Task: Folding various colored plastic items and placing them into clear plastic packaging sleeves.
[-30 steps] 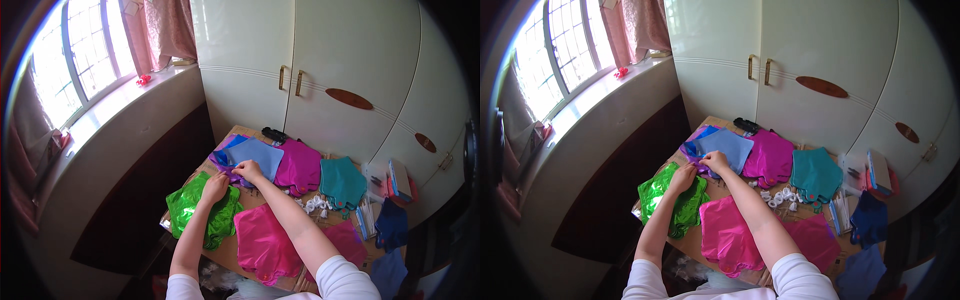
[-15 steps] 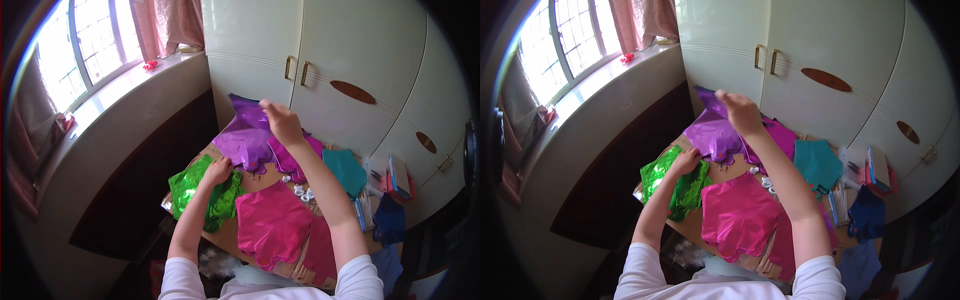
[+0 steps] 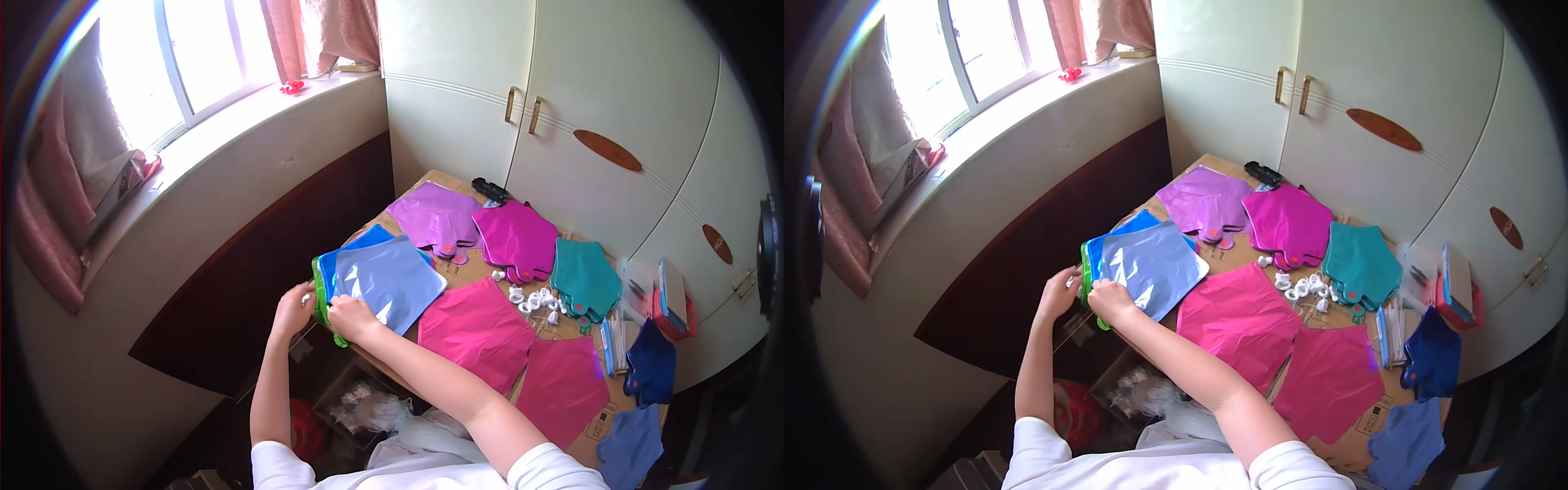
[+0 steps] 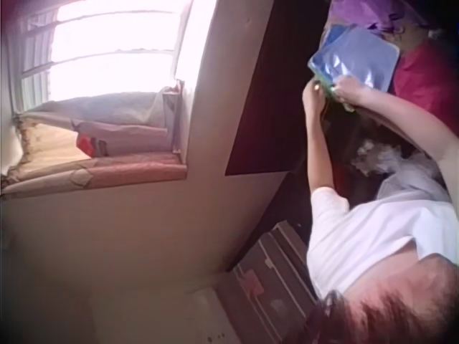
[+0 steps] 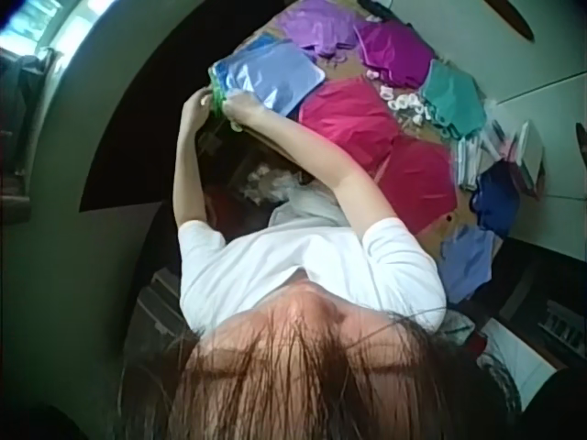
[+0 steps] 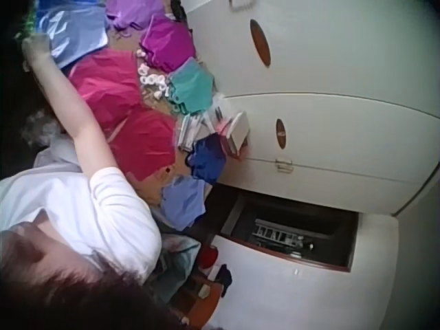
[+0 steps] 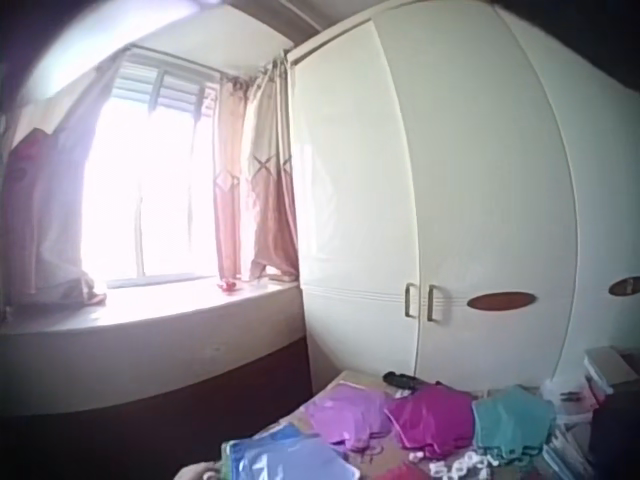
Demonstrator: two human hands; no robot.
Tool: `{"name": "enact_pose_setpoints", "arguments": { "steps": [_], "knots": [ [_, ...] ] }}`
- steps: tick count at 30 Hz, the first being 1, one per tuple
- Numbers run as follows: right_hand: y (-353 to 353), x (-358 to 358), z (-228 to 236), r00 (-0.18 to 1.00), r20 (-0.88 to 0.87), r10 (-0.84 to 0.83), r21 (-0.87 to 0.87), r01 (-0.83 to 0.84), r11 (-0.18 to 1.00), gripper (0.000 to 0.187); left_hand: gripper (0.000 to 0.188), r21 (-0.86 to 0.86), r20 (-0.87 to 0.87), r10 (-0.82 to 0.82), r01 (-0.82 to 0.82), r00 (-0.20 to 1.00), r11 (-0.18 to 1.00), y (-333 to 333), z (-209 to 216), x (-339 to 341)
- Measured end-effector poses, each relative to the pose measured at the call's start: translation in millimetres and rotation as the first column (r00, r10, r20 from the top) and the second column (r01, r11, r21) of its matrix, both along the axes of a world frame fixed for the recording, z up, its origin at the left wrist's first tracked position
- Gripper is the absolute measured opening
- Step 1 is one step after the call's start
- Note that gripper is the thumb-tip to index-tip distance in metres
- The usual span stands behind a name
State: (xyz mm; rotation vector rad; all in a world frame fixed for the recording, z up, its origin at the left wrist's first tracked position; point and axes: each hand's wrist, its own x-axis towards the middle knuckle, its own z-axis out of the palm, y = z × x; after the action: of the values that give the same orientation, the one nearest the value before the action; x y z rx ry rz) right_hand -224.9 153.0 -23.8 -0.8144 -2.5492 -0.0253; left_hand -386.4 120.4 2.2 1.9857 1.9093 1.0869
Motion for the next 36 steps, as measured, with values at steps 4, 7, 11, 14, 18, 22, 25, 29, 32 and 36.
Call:
{"name": "enact_pose_setpoints", "arguments": {
  "steps": [4, 7, 11, 14, 18, 22, 25, 29, 32, 36],
  "knots": [
    [3, 4, -4, 1.000, 0.015, 0.020, -0.085, -0.019, 0.996, 0.011, 0.024, -0.092, 0.030, -0.002, 0.005, 1.000, 0.996, -30, -18, 2],
    [4, 10, 0, 0.997, -0.075, 0.021, -0.212, -0.037, 0.977, 0.012, 0.022, -0.006, 0.048, -0.032, 0.032, 0.998, 0.999, -39, -29, 9],
    [16, 16, 3, 0.983, -0.163, -0.090, -0.440, 0.009, 0.898, 0.015, 0.024, 0.060, 0.042, -0.063, 0.060, 0.997, 0.996, -37, -33, 16],
    [20, 21, 4, 0.938, -0.270, -0.215, -0.565, 0.027, 0.825, 0.020, 0.024, 0.114, 0.024, -0.063, 0.060, 0.998, 0.992, -36, -27, 25],
    [24, 27, -1, 0.867, -0.369, -0.335, -0.718, -0.037, 0.695, 0.024, 0.023, 0.116, 0.052, -0.088, 0.082, 0.995, 0.990, -34, -21, 33],
    [26, 30, 3, 0.824, -0.405, -0.396, -0.807, -0.119, 0.579, 0.026, 0.017, 0.122, -0.059, -0.099, 0.106, 0.993, 0.987, -28, -26, 29],
    [32, 32, -2, 0.794, -0.444, -0.414, -0.812, -0.161, 0.561, 0.024, 0.013, 0.153, -0.067, -0.062, 0.072, 0.996, 0.986, -23, -20, 40],
    [42, 35, -13, 0.757, -0.510, -0.408, -0.831, -0.311, 0.462, 0.020, 0.013, 0.144, -0.324, -0.104, 0.158, 0.940, 0.977, -20, -9, 43],
    [43, 35, -12, 0.727, -0.536, -0.429, -0.835, -0.380, 0.399, 0.016, 0.022, 0.057, -0.436, -0.139, 0.181, 0.889, 0.982, -12, -20, 37],
    [46, 50, 8, 0.621, -0.595, -0.511, -0.803, -0.485, 0.345, 0.012, 0.039, -0.143, -0.439, -0.178, 0.127, 0.881, 0.981, -2, -24, 33]
  ]
}}
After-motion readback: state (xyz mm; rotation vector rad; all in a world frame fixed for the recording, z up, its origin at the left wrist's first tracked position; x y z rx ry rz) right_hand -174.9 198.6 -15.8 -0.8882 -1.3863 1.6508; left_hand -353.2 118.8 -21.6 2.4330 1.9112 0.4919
